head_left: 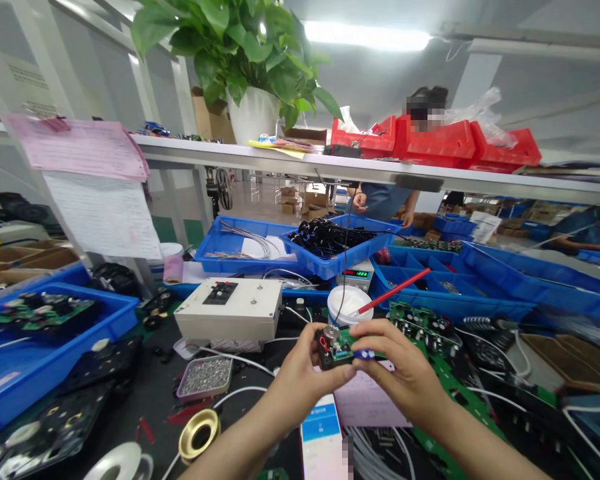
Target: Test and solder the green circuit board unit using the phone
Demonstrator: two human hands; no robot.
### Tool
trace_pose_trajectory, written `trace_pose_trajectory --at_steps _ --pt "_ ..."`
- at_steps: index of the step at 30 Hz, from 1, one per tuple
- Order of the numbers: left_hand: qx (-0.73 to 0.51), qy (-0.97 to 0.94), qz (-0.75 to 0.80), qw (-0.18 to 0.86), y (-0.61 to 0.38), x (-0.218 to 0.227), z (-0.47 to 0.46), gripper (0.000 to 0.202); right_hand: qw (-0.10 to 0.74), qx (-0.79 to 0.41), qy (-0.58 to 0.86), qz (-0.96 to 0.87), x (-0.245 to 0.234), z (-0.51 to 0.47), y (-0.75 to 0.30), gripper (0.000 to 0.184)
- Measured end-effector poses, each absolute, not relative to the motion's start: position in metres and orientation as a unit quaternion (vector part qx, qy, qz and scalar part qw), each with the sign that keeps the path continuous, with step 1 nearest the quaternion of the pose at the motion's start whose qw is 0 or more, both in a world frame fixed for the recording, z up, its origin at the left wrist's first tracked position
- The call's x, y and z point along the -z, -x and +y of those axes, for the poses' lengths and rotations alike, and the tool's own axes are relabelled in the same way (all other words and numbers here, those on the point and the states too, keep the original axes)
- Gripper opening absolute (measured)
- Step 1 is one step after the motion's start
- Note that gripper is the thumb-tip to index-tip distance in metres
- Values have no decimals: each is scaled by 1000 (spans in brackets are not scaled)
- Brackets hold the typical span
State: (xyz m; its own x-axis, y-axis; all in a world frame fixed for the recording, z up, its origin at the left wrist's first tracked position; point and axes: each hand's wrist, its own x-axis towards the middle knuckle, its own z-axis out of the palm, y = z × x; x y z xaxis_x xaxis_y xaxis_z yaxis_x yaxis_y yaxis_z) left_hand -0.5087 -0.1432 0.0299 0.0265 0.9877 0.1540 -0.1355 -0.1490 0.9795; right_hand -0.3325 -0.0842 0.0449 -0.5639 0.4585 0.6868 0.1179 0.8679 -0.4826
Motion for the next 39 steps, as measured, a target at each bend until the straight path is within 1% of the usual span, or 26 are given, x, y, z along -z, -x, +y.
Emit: trace_pose_trajectory --at_steps 1,3,4,5,7,9,11,13,15,18,21,24,28,31,35,39 --pt "-567 -504 409 507 509 -29 -145 56 420 -238 186 -856 -43 -83 331 30" --pt "-577 -480 380 540 508 -25 -149 62 370 -365 224 -825 -39 -83 329 65" --pt "-577 -472 360 561 507 -22 -152 65 339 -435 234 -800 -37 -83 328 78" --pt "-570 -471 342 580 508 -20 -154 67 314 -499 234 -774 -36 -84 328 83" --pt "-537 -498 322 600 512 -18 -158 69 284 -577 221 -733 -36 -88 328 73" --pt "-510 -553 337 566 519 -21 -159 67 294 -585 213 -726 -36 -94 327 64" --pt "-495 -623 384 469 528 -31 -158 52 304 -552 220 -745 -37 -98 326 59" --pt "-463 -693 425 352 533 -46 -154 31 298 -505 236 -775 -36 -101 323 57" --pt "-414 -745 444 276 532 -59 -151 20 289 -459 251 -802 -35 -102 322 58" --pt "-357 -796 462 156 524 -68 -149 10 286 -417 265 -821 -32 -102 322 59" --pt "-310 -822 476 30 517 -67 -153 15 286 -410 266 -824 -31 -103 322 56" --pt "-290 -830 474 -49 515 -63 -155 23 290 -402 275 -824 -30 -103 322 56" --pt "-316 -828 458 -65 517 -62 -153 22 289 -385 289 -828 -32 -101 322 56" --pt "-298 -839 450 -64 518 -65 -152 17 279 -366 283 -841 -34 -99 321 56" --pt "-255 -862 438 -33 518 -69 -150 11 264 -341 276 -859 -36 -99 318 57" --pt "-265 -856 445 14 519 -67 -145 11 268 -359 280 -849 -33 -99 317 58"
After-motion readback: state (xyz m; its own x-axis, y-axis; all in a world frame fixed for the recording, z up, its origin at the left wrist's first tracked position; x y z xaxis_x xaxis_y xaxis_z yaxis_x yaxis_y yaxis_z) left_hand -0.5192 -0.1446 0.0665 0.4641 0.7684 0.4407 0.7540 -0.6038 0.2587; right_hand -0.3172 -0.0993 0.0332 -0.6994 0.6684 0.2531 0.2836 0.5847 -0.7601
